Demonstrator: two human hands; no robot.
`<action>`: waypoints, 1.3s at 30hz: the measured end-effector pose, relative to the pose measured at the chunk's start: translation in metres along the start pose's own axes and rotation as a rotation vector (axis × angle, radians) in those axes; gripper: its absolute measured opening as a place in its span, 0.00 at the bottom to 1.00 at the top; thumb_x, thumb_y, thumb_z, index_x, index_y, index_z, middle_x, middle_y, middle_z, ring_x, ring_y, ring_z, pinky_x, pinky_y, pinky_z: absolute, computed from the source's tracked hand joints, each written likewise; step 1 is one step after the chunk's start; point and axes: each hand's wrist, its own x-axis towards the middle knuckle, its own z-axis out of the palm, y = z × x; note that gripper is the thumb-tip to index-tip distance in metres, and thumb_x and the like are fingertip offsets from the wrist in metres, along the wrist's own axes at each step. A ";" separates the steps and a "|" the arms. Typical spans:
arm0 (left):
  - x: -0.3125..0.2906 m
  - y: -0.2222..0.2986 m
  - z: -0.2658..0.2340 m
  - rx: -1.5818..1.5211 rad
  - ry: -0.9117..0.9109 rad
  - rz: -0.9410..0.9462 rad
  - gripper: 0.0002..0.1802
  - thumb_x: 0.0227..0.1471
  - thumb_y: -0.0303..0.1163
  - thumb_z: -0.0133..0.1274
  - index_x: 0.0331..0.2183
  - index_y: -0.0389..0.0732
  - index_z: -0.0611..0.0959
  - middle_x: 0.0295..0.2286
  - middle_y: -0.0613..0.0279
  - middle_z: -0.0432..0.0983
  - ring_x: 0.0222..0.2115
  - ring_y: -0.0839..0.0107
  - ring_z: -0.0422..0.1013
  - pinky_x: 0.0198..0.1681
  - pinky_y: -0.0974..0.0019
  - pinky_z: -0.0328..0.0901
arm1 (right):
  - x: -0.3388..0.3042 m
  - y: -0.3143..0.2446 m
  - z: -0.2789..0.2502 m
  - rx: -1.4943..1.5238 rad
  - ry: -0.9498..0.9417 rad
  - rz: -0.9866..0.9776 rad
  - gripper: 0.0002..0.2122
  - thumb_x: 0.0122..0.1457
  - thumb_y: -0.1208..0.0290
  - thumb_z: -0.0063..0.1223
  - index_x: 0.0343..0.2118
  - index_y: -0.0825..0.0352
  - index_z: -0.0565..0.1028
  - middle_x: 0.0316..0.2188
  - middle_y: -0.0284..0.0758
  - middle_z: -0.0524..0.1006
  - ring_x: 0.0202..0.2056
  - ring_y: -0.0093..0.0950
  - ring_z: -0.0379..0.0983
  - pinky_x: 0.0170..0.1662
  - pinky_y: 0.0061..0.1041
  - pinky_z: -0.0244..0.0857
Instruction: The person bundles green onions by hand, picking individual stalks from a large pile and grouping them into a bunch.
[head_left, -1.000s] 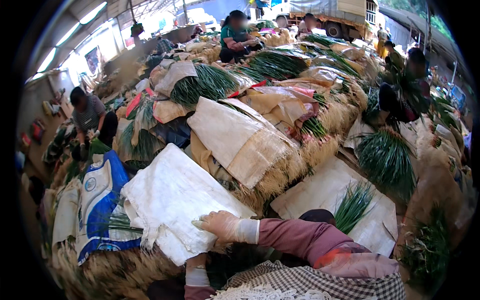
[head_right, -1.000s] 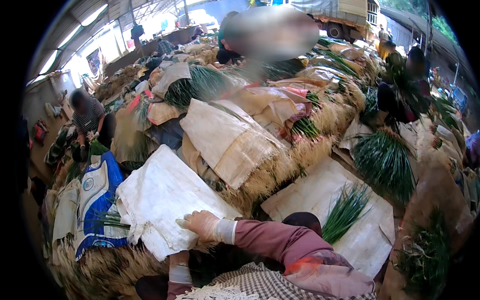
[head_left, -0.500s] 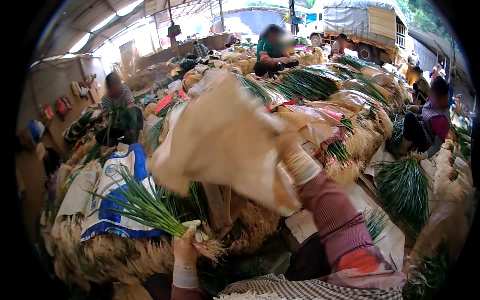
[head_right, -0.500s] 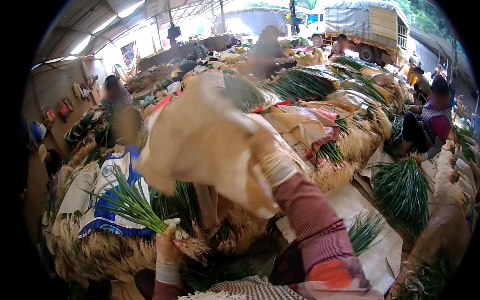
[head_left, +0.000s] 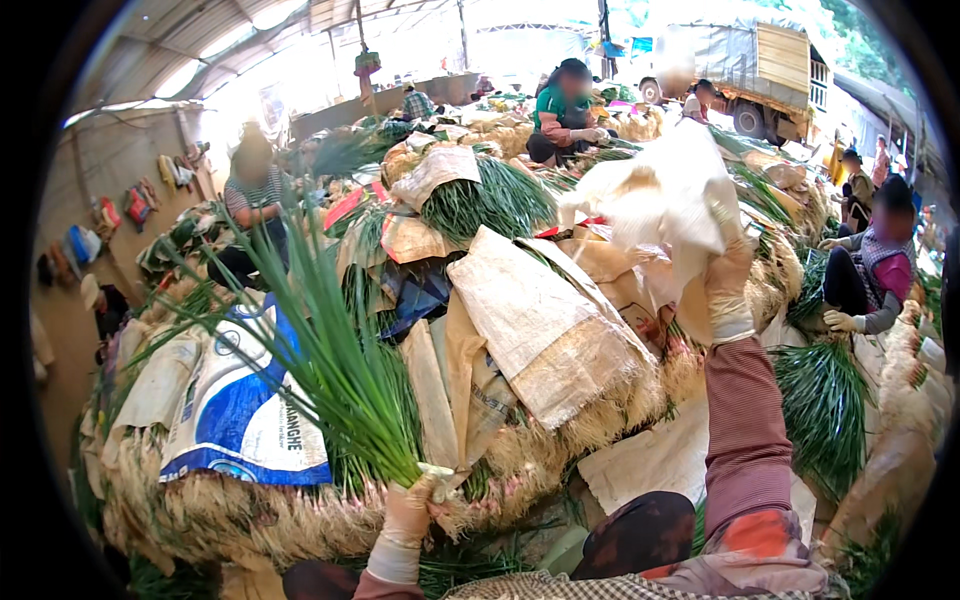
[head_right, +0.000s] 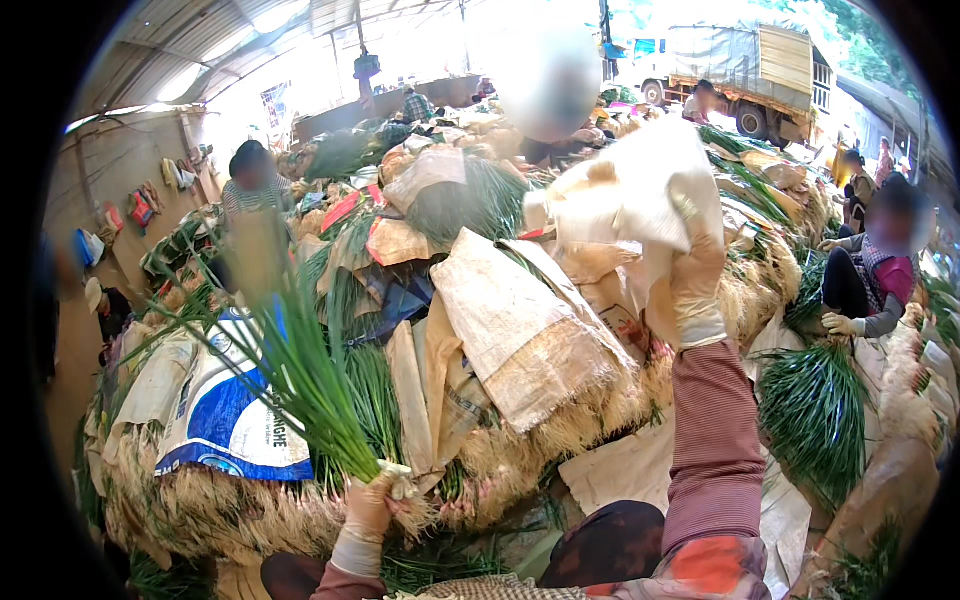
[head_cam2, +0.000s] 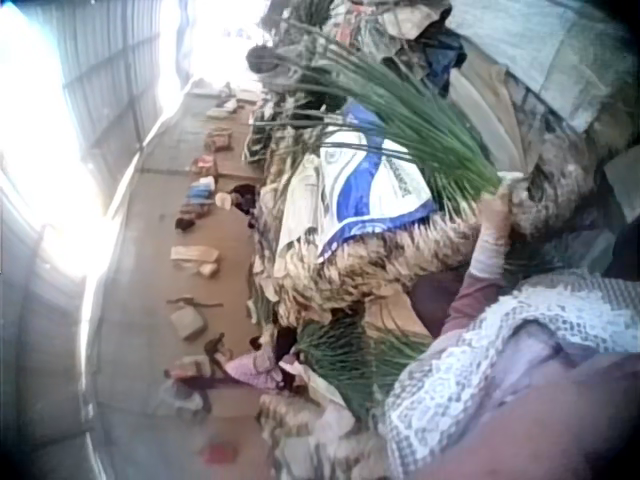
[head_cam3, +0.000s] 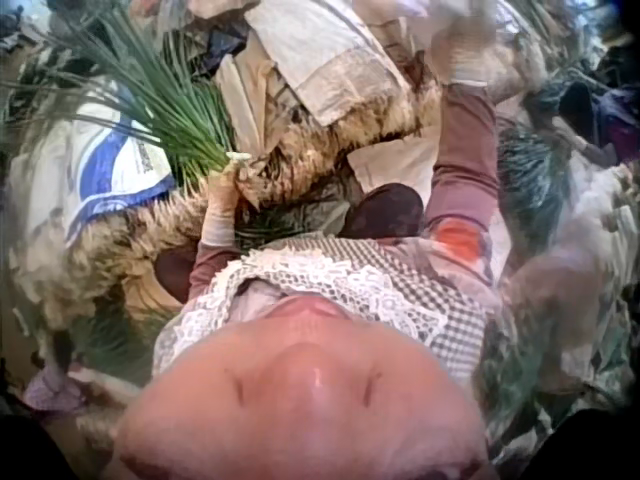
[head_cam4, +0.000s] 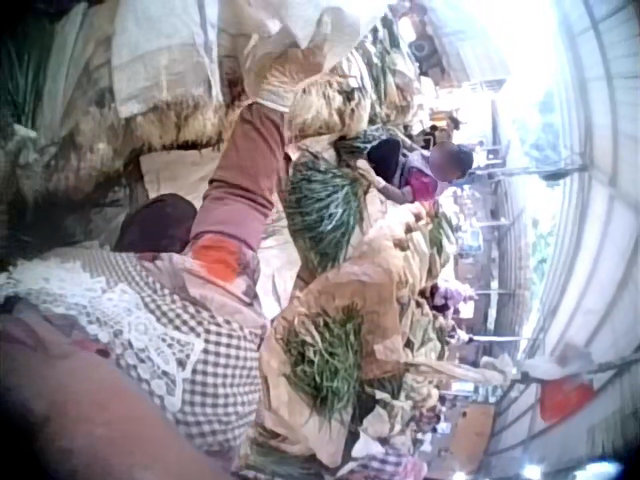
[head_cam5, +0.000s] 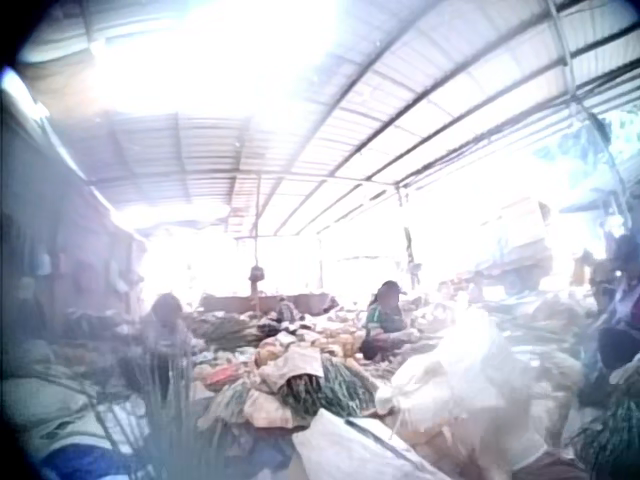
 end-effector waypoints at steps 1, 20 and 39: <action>0.002 -0.003 0.005 0.028 -0.025 -0.007 0.07 0.46 0.29 0.45 0.24 0.34 0.72 0.12 0.66 0.65 0.07 0.80 0.59 0.10 0.80 0.55 | -0.004 0.032 -0.024 -0.533 -0.038 -0.150 0.22 0.42 0.88 0.43 0.41 0.57 0.70 0.41 0.35 0.68 0.41 0.26 0.65 0.45 0.19 0.59; 0.120 -0.057 0.081 -0.258 -0.150 -0.395 0.20 0.50 0.30 0.38 0.43 0.29 0.56 0.37 0.46 0.63 0.32 0.62 0.67 0.35 0.64 0.68 | -0.139 0.086 -0.032 -1.401 -0.593 0.630 0.16 0.48 0.54 0.43 0.24 0.65 0.68 0.23 0.36 0.72 0.25 0.33 0.67 0.31 0.31 0.60; 0.192 -0.098 0.121 0.105 -0.128 -0.283 0.12 0.43 0.34 0.49 0.26 0.33 0.74 0.14 0.60 0.69 0.08 0.74 0.60 0.13 0.73 0.59 | -0.196 0.165 -0.122 -0.220 -0.150 1.492 0.17 0.54 0.58 0.34 0.39 0.64 0.67 0.31 0.32 0.70 0.32 0.27 0.66 0.34 0.24 0.63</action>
